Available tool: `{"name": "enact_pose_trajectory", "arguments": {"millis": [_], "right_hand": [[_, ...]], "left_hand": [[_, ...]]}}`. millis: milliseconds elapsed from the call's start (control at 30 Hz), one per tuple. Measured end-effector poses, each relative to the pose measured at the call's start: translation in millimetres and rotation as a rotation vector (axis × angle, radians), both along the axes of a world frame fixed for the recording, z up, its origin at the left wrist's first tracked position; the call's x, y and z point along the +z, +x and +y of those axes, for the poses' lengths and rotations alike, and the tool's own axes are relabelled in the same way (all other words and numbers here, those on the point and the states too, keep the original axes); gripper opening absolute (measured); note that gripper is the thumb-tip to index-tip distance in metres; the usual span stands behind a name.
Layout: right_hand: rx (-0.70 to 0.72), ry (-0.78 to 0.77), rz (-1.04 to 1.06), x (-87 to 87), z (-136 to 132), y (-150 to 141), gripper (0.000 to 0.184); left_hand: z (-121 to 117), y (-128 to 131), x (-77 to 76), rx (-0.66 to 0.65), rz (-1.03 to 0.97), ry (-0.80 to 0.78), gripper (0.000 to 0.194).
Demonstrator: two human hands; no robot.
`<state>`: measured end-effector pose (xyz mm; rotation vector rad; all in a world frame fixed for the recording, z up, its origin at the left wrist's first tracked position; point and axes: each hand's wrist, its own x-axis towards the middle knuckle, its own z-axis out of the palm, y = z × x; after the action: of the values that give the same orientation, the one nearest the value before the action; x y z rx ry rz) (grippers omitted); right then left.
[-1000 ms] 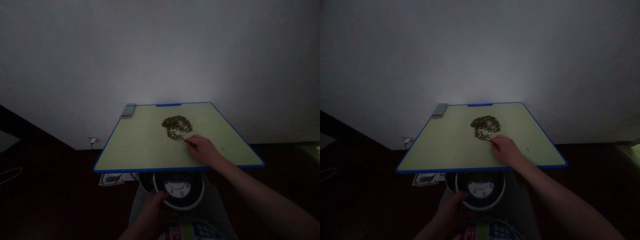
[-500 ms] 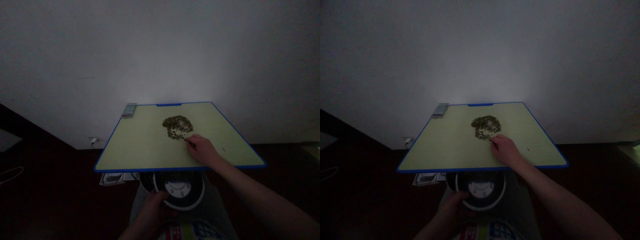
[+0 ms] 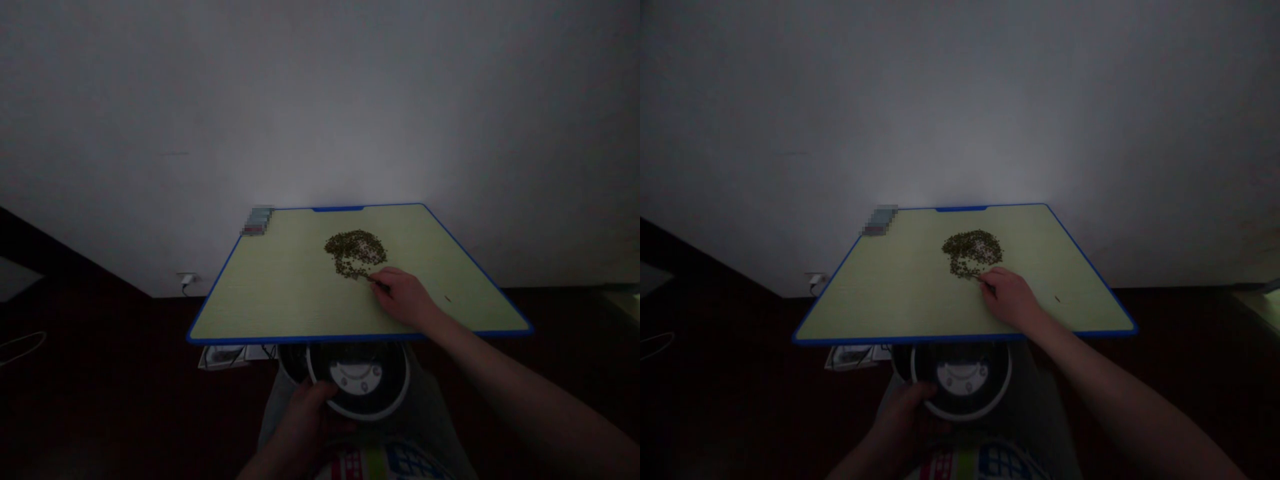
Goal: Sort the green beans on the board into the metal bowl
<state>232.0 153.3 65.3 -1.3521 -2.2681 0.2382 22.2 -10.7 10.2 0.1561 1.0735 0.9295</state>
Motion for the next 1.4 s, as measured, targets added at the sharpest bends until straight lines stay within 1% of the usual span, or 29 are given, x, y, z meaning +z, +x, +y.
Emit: {"name": "enact_pose_trajectory", "arguments": {"millis": [100,267,367,467,633,800,967,1133,1233,1400], "right_hand": [[-0.002,-0.002,-0.009,0.9,2,-1,0.027],[0.027,0.009,0.0,-0.1,5,-1,0.026],[0.046,0.001,0.018,-1.4,6,0,0.026],[0.058,-0.005,0.03,-1.9,6,2,0.026],[0.087,-0.008,0.053,-2.1,6,2,0.027],[0.111,-0.022,0.044,-1.3,9,-2,0.026],[0.137,-0.027,0.041,-0.5,12,-7,0.025],[0.144,-0.008,0.03,1.3,3,-13,0.025],[0.175,-0.019,0.043,2.4,-2,-15,0.025],[0.26,-0.061,0.072,4.6,-7,-12,0.023]], "left_hand": [[1,0,0.0,-0.049,0.041,-0.001,0.023],[2,-1,-0.2,-0.005,0.053,0.035,0.025],[1,-1,-2.7,-0.029,0.054,0.022,0.026],[1,-2,-3.7,-0.05,0.047,0.035,0.024],[2,-1,0.5,-0.03,0.071,0.035,0.025],[4,-2,1.0,-0.02,0.036,0.026,0.021],[4,-3,-2.5,-0.019,0.033,0.049,0.024],[3,-3,-0.6,0.01,0.055,0.036,0.027],[4,-4,0.9,0.003,0.051,0.062,0.028],[5,-5,-1.8,-0.009,0.036,0.088,0.041]]}}
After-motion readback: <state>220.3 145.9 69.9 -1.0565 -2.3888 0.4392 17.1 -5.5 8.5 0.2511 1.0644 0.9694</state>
